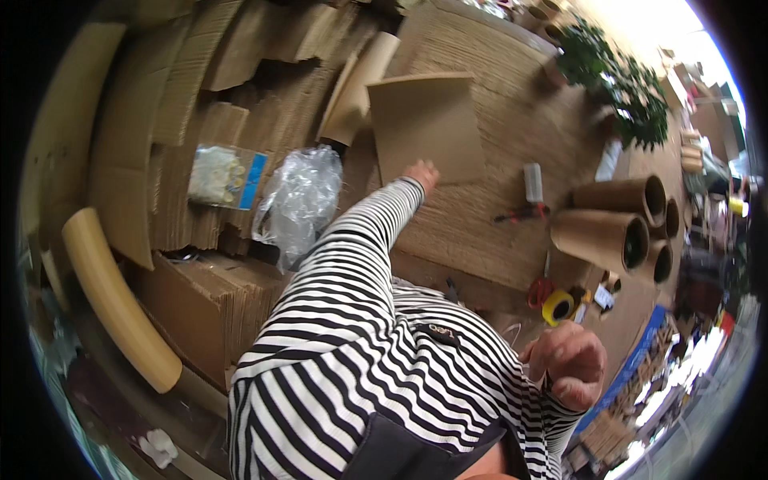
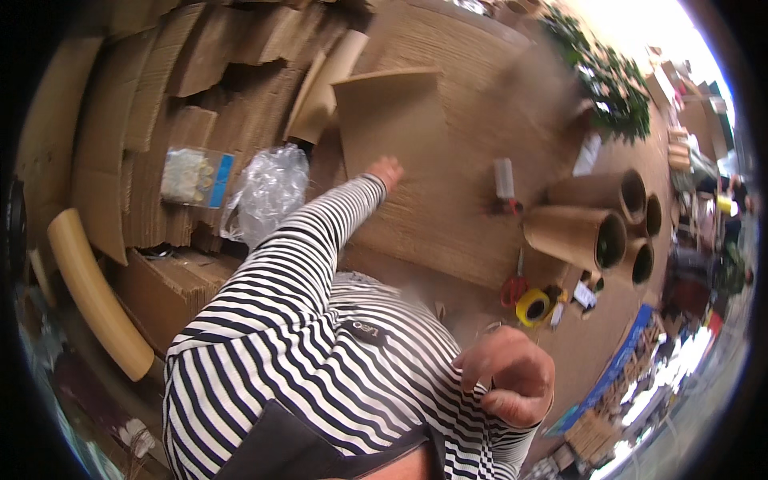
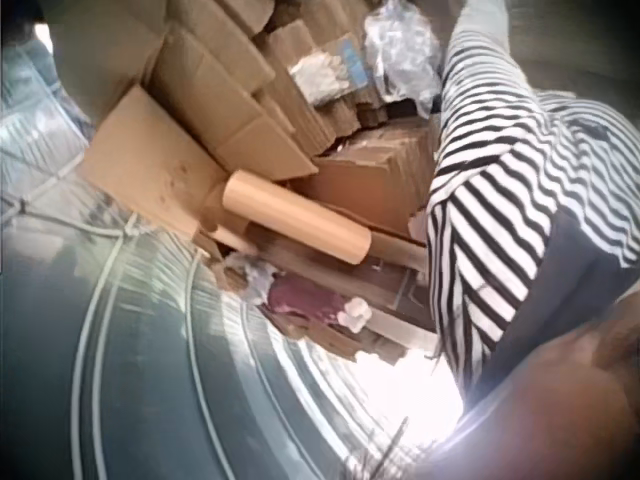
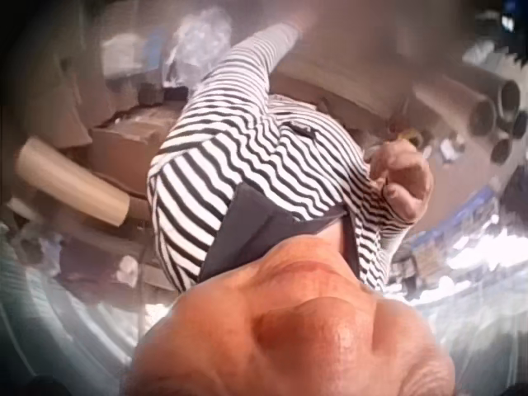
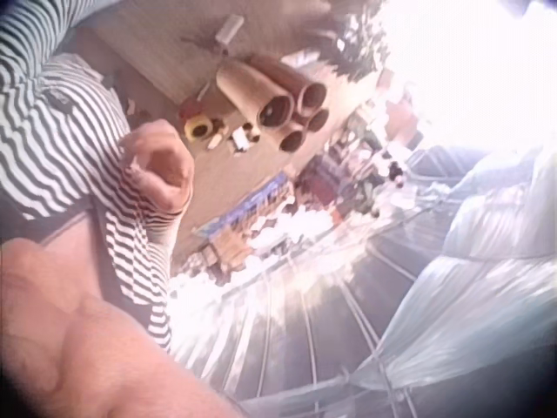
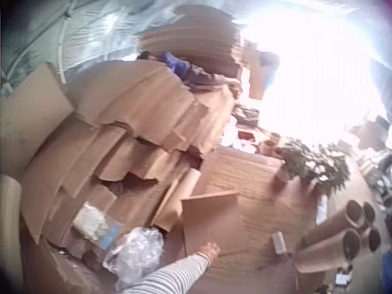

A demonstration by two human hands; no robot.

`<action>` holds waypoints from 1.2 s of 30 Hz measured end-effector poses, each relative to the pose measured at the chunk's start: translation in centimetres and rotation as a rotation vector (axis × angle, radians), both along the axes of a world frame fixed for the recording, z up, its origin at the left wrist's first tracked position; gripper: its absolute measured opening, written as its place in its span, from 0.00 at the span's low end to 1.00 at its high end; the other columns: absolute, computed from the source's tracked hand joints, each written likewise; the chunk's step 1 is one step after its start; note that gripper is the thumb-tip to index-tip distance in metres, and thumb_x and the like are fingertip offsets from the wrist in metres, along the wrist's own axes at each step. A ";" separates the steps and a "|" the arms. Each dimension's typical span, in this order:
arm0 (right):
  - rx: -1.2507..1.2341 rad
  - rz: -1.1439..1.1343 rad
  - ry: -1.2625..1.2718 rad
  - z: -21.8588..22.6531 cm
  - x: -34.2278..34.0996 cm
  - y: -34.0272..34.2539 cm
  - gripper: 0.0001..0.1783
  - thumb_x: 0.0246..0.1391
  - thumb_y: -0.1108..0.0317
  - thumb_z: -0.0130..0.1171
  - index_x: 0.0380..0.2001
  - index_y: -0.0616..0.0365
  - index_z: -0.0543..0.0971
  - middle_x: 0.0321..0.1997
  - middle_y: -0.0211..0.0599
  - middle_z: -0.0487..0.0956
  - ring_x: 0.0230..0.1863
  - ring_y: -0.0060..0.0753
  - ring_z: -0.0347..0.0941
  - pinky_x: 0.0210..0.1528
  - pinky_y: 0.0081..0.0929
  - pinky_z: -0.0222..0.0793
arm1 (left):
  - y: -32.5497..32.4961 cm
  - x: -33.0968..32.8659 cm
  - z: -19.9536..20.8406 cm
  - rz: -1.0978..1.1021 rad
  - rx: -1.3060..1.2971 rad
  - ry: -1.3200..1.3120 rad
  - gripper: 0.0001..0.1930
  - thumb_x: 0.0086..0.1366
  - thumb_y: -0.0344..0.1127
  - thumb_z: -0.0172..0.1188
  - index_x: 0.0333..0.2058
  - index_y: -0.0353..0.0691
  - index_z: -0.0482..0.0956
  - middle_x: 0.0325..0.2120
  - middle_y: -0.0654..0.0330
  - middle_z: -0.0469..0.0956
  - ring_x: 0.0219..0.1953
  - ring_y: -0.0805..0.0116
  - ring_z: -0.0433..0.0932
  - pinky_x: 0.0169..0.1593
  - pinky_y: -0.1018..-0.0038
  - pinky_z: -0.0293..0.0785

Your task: The person assembles cylindrical cardboard planters by rolling corrugated cardboard around a plastic bottle, securing the seam with tape, and inserting a potted plant. They repeat the process for multiple units, using a tape dispenser and scissors, and place finished planters on the work surface.

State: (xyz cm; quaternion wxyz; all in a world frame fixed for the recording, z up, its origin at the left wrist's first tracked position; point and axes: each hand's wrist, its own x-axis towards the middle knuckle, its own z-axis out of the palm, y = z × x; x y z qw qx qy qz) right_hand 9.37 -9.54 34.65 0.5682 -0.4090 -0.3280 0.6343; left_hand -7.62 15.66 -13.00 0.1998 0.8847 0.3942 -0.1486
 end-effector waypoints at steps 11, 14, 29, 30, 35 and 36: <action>-0.547 -0.071 -0.308 -11.9 5.1 0.4 0.13 0.60 0.75 0.57 0.48 0.63 0.76 0.39 0.32 0.78 0.38 0.25 0.75 0.43 0.21 0.71 | -9.0 -3.0 0.6 0.128 -0.255 -0.207 0.21 0.55 0.36 0.65 0.49 0.42 0.77 0.52 0.51 0.72 0.59 0.49 0.68 0.60 0.57 0.72; -0.579 0.099 -0.358 -18.2 6.9 -0.8 0.14 0.59 0.71 0.60 0.48 0.61 0.76 0.37 0.29 0.77 0.36 0.21 0.72 0.34 0.20 0.69 | -10.2 -5.8 -0.4 0.322 -0.291 -0.326 0.28 0.59 0.38 0.66 0.57 0.41 0.72 0.59 0.48 0.64 0.63 0.47 0.63 0.65 0.52 0.64; -0.452 0.349 -0.811 -21.2 6.1 1.5 0.16 0.58 0.74 0.63 0.49 0.63 0.78 0.40 0.36 0.82 0.38 0.23 0.77 0.44 0.22 0.74 | -5.5 -7.1 4.3 0.905 -0.566 -0.141 0.29 0.62 0.44 0.63 0.63 0.58 0.71 0.68 0.51 0.52 0.70 0.45 0.54 0.71 0.51 0.58; -0.449 0.335 -0.879 -21.8 6.8 0.8 0.16 0.57 0.73 0.63 0.49 0.63 0.78 0.40 0.36 0.82 0.38 0.23 0.77 0.44 0.22 0.74 | -4.8 -5.9 4.5 0.868 -0.587 -0.147 0.28 0.63 0.43 0.62 0.63 0.59 0.71 0.68 0.51 0.52 0.70 0.46 0.54 0.71 0.51 0.58; -0.288 0.637 -0.781 -23.5 5.1 4.6 0.15 0.60 0.75 0.62 0.50 0.62 0.78 0.48 0.38 0.83 0.49 0.30 0.80 0.53 0.27 0.75 | -6.4 -12.5 -10.1 0.905 -0.232 -0.346 0.23 0.58 0.49 0.67 0.52 0.53 0.81 0.59 0.50 0.67 0.63 0.49 0.67 0.68 0.58 0.64; -0.275 0.605 -0.775 -23.6 5.8 4.6 0.16 0.59 0.72 0.64 0.50 0.62 0.78 0.46 0.38 0.84 0.47 0.29 0.81 0.52 0.27 0.76 | -6.0 -11.3 -8.6 0.898 -0.252 -0.331 0.22 0.57 0.49 0.67 0.50 0.52 0.82 0.58 0.50 0.68 0.62 0.50 0.68 0.67 0.58 0.65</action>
